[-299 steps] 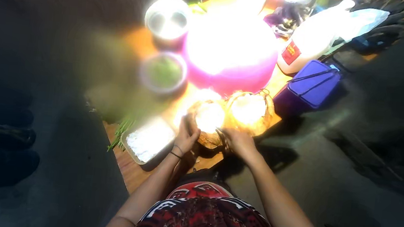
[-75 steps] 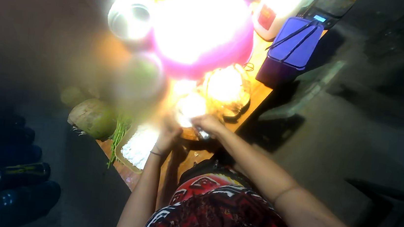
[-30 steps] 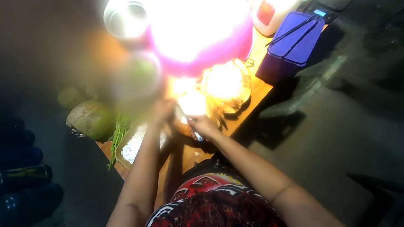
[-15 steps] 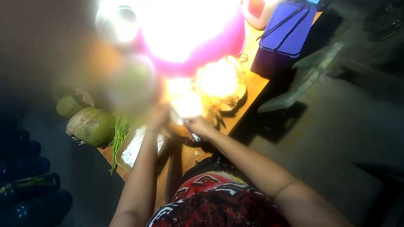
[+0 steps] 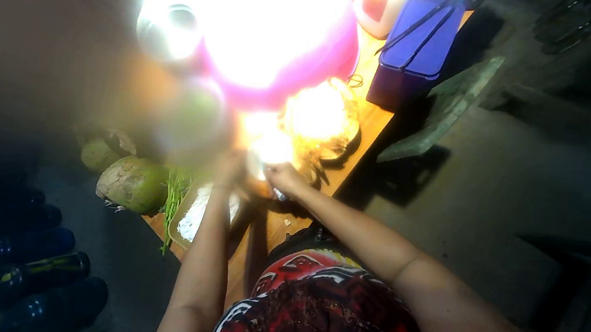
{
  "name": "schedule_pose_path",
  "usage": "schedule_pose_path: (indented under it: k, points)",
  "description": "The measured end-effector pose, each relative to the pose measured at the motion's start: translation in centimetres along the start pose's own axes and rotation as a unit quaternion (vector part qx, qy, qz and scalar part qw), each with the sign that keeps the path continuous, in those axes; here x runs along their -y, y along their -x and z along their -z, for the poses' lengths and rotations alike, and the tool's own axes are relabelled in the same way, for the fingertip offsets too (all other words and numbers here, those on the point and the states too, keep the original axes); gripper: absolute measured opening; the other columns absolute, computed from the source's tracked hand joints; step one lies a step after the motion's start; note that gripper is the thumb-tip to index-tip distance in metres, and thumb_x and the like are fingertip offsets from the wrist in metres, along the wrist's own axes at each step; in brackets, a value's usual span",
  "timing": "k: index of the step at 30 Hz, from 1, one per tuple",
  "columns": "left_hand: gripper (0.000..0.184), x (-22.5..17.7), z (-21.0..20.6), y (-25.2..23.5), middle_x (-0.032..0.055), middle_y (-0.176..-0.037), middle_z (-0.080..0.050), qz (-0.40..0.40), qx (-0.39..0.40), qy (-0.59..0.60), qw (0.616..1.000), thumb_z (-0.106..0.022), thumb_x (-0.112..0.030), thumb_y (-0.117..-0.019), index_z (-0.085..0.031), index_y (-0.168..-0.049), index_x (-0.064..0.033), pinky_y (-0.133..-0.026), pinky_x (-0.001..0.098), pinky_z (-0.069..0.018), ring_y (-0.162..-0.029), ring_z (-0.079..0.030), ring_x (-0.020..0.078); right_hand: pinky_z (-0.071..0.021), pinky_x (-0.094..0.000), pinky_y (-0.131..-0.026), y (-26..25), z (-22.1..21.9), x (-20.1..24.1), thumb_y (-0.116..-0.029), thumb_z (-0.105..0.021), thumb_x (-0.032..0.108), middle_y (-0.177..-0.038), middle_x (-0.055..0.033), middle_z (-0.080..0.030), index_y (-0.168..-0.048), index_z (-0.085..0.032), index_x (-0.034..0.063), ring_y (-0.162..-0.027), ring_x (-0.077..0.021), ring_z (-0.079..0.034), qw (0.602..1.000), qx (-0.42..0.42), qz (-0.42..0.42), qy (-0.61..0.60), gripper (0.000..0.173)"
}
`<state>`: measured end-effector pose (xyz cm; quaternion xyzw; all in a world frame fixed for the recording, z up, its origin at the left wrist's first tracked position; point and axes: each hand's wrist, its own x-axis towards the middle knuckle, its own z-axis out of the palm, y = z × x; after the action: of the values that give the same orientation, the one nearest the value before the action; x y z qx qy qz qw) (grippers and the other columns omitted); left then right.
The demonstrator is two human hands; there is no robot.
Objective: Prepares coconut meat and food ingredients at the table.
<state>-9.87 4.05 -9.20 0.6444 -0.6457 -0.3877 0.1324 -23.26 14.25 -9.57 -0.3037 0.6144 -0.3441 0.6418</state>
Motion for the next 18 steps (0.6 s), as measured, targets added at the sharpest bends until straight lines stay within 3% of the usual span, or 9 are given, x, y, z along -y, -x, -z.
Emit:
schedule_pose_path:
  k: [2, 5, 9, 11, 15, 18]
  points:
    - [0.023, -0.1, 0.0, 0.1, 0.0149, -0.1, -0.073, 0.002, -0.002, 0.0, 1.0, -0.066, -0.023, -0.1011, -0.076, -0.109, -0.0037, -0.086, 0.048, -0.0527, -0.089, -0.068, 0.024, -0.0539, -0.0298, -0.052, 0.2, -0.1, -0.1, -0.1115, -0.045, 0.018, -0.076, -0.0113, -0.062, -0.152, -0.049, 0.0069, -0.05, -0.0137, -0.058, 0.999, 0.021, 0.003, 0.03, 0.043]
    - [0.023, 0.0, 0.0, -0.1, 0.0152, -0.1, -0.073, 0.005, -0.004, 0.002, 1.0, -0.066, -0.022, -0.1012, -0.076, -0.11, -0.0034, -0.087, 0.0479, -0.0528, -0.089, -0.068, 0.024, -0.0541, -0.0285, -0.052, 0.8, 0.7, -0.6, -0.1117, -0.046, 0.02, -0.079, -0.0093, -0.063, -0.145, -0.056, 0.0056, -0.052, -0.0121, -0.058, 0.996, 0.057, -0.001, 0.061, 0.038]
    - [0.022, -0.1, -0.1, -0.1, 0.0142, -0.099, -0.073, 0.007, -0.004, 0.004, 1.0, -0.067, -0.023, -0.1006, -0.076, -0.109, -0.0045, -0.085, 0.0464, -0.0531, -0.087, -0.068, 0.0222, -0.0522, -0.0293, -0.051, 0.4, 0.5, -0.1, -0.1112, -0.046, 0.017, -0.076, -0.0107, -0.062, -0.147, -0.055, 0.0068, -0.051, -0.0133, -0.057, 0.999, 0.001, -0.005, 0.037, 0.039]
    - [0.022, -0.2, 0.0, 0.1, 0.0148, -0.099, -0.073, 0.007, -0.002, 0.003, 1.0, -0.067, -0.023, -0.1006, -0.076, -0.109, -0.0038, -0.085, 0.047, -0.0525, -0.088, -0.067, 0.023, -0.0551, -0.0323, -0.055, 0.6, -0.4, 0.1, -0.1118, -0.044, 0.018, -0.081, -0.0142, -0.064, -0.15, -0.052, 0.0067, -0.054, -0.0162, -0.06, 0.998, 0.013, 0.005, 0.056, 0.041]
    - [0.025, 0.0, -0.1, -0.2, 0.0158, -0.099, -0.073, 0.006, 0.0, -0.001, 1.0, -0.066, -0.024, -0.1012, -0.075, -0.11, -0.003, -0.086, 0.0487, -0.0536, -0.088, -0.068, 0.0247, -0.0565, -0.0318, -0.055, 0.8, 0.1, -0.6, -0.112, -0.045, 0.02, -0.081, -0.0133, -0.065, -0.148, -0.054, 0.007, -0.054, -0.015, -0.061, 0.995, 0.047, 0.018, 0.084, 0.039]
    - [0.025, 0.2, -0.2, -0.2, 0.0152, -0.099, -0.073, 0.007, 0.0, 0.001, 1.0, -0.066, -0.025, -0.1013, -0.075, -0.111, -0.0039, -0.086, 0.0482, -0.0535, -0.087, -0.068, 0.0244, -0.0531, -0.0302, -0.052, 0.3, 0.8, -0.1, -0.1112, -0.046, 0.019, -0.078, -0.0116, -0.063, -0.148, -0.054, 0.0073, -0.052, -0.0137, -0.057, 0.999, 0.008, -0.001, 0.052, 0.039]
